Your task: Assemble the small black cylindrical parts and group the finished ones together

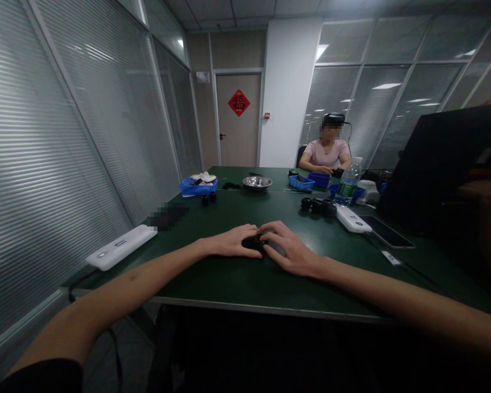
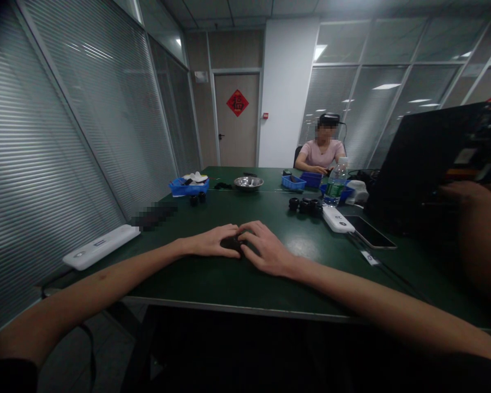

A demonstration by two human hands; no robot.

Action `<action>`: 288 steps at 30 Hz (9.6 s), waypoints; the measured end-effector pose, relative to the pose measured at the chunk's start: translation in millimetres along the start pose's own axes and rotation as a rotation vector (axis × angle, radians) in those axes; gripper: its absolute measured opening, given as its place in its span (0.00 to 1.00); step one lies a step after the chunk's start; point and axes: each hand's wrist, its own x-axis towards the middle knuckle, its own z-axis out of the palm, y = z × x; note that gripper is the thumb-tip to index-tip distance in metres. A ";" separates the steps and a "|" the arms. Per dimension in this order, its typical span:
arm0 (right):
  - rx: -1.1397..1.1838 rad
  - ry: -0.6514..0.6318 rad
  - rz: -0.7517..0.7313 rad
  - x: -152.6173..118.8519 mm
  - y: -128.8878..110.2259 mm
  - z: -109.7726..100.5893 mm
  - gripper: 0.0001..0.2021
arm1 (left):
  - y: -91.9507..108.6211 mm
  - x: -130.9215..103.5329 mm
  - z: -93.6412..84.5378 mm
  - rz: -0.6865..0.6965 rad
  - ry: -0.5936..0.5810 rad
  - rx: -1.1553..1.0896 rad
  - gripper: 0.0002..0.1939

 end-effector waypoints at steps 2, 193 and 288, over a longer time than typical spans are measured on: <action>-0.015 0.006 0.015 0.3 0.9 0.1 0.09 | 0.9 0.1 -0.7 0.005 -0.009 -0.001 0.26; -0.037 -0.025 -0.066 2.6 -1.8 -4.4 0.10 | -1.8 1.6 1.5 -0.037 -0.013 0.030 0.31; -0.123 -0.083 -0.031 5.7 -2.9 -2.4 0.10 | 0.2 1.7 0.2 -0.002 -0.017 0.023 0.27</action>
